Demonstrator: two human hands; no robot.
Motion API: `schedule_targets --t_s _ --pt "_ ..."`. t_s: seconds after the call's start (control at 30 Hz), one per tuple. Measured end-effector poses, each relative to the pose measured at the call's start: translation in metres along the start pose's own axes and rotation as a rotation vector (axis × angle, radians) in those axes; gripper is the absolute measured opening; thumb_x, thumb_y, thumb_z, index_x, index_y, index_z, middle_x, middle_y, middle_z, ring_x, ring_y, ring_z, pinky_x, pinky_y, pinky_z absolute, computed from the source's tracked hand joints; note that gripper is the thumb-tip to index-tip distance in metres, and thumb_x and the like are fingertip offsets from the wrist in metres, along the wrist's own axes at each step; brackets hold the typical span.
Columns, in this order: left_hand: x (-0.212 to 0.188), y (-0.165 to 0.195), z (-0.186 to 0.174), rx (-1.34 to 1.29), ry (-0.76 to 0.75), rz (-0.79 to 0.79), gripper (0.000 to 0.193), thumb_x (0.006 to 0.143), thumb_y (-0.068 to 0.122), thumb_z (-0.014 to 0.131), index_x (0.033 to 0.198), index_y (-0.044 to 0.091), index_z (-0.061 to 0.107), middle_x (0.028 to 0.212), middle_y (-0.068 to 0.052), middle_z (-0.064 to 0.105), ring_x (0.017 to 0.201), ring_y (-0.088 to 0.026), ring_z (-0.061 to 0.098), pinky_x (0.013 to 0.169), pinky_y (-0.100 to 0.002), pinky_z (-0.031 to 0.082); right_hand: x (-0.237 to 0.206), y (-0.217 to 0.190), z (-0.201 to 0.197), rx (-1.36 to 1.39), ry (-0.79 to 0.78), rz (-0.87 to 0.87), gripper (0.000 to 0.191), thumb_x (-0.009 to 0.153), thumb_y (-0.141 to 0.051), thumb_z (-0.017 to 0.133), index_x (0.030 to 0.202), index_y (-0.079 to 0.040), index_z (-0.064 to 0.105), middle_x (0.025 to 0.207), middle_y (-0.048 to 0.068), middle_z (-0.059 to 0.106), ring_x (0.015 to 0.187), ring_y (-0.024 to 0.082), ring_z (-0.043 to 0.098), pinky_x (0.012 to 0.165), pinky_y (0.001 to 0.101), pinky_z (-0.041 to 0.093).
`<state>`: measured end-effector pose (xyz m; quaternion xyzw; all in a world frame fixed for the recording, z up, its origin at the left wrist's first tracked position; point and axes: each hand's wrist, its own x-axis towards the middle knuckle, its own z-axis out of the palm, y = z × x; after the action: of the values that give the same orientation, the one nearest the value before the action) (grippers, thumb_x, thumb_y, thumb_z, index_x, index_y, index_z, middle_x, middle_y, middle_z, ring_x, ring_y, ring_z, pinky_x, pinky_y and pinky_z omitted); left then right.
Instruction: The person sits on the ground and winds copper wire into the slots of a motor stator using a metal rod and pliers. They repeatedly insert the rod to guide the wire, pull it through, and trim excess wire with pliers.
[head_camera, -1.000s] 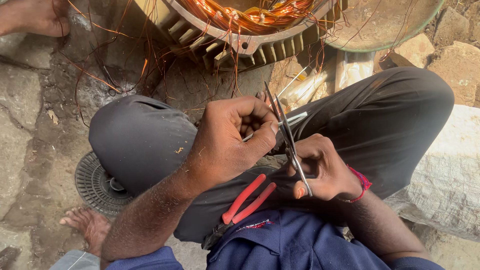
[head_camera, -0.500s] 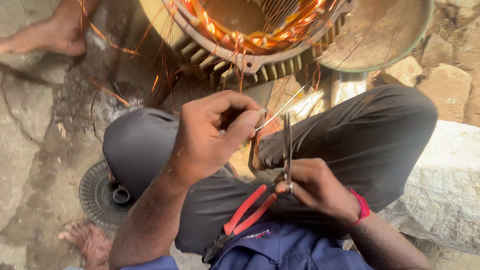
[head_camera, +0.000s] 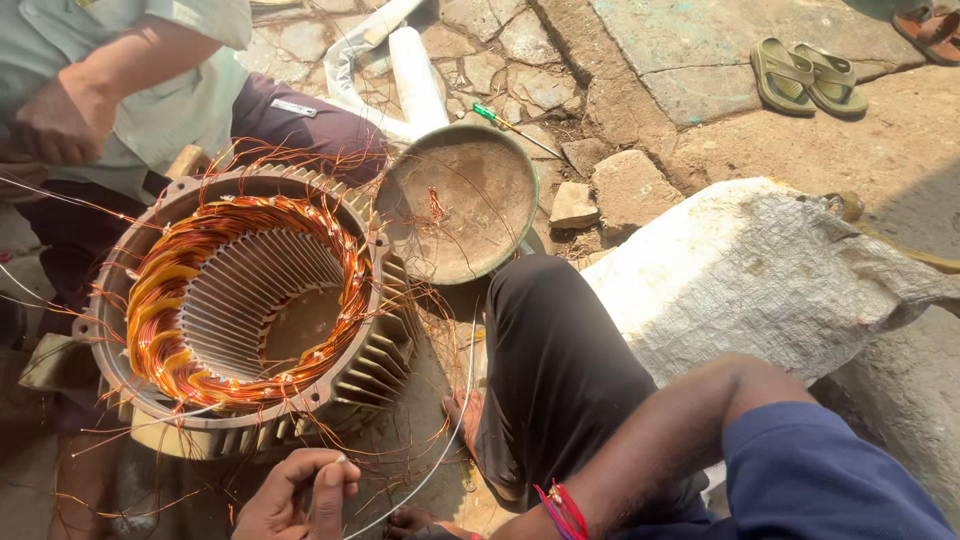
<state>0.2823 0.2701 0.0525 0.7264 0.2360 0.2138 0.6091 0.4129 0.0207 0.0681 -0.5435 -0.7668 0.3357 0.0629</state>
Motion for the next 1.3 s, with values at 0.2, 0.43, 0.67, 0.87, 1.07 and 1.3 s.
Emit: schedule_targets --t_s 0.2,0.43,0.67,0.87,1.07,1.3 --pt "-0.010 0.039 0.019 -0.191 0.037 0.225 0.013 0.098 0.013 0.067 0.097 0.000 0.068 0.081 -0.012 0.077 0.078 -0.017 0.075 0.081 -0.033 0.064 0.016 -0.001 -0.061 0.163 0.294 -0.181 0.020 0.098 -0.019 0.070 0.108 -0.002 0.067 0.096 0.014 0.066 0.085 0.032 0.068 0.072 0.0412 0.053" --pt "0.024 0.105 0.034 -0.390 0.043 0.512 0.017 0.110 0.019 0.068 0.109 0.003 0.062 0.113 -0.019 0.075 0.124 -0.023 0.063 0.112 -0.038 0.049 0.047 0.024 -0.167 0.476 0.836 -0.382 0.042 0.091 -0.015 0.079 0.126 -0.004 0.060 0.111 0.014 0.066 0.086 0.022 0.073 0.075 0.0339 0.060" --pt "0.078 0.126 0.027 -0.544 0.047 0.511 0.018 0.111 0.016 0.069 0.108 -0.001 0.064 0.146 -0.025 0.056 0.137 -0.026 0.057 0.122 -0.041 0.045 0.092 0.052 -0.203 0.408 1.158 -0.348 0.026 0.097 -0.008 0.076 0.120 -0.005 0.064 0.111 0.011 0.069 0.094 0.022 0.074 0.075 0.0286 0.059" --pt "0.087 0.122 0.027 -0.395 0.055 0.508 0.014 0.112 0.014 0.066 0.113 0.000 0.063 0.161 -0.024 0.047 0.156 -0.029 0.043 0.132 -0.042 0.036 0.099 0.072 -0.210 0.286 1.120 -0.423 0.021 0.096 -0.004 0.076 0.114 -0.006 0.066 0.110 0.009 0.067 0.097 0.020 0.070 0.080 0.0294 0.058" --pt "0.043 0.145 -0.017 0.222 0.342 0.802 0.027 0.102 0.009 0.065 0.124 0.003 0.051 0.147 -0.019 0.046 0.137 -0.027 0.051 0.109 -0.041 0.054 0.096 0.094 -0.217 0.629 1.160 -0.359 0.013 0.100 -0.002 0.077 0.109 0.000 0.069 0.105 0.012 0.068 0.084 0.014 0.068 0.071 0.0258 0.055" --pt "0.055 0.104 -0.047 0.250 0.292 0.557 0.033 0.103 -0.006 0.057 0.135 -0.001 0.053 0.127 -0.013 0.061 0.087 -0.015 0.070 0.079 -0.029 0.061 0.084 0.120 -0.218 0.750 1.195 -0.313 0.015 0.104 -0.007 0.077 0.106 0.005 0.068 0.103 0.014 0.065 0.074 0.015 0.067 0.062 0.0254 0.055"
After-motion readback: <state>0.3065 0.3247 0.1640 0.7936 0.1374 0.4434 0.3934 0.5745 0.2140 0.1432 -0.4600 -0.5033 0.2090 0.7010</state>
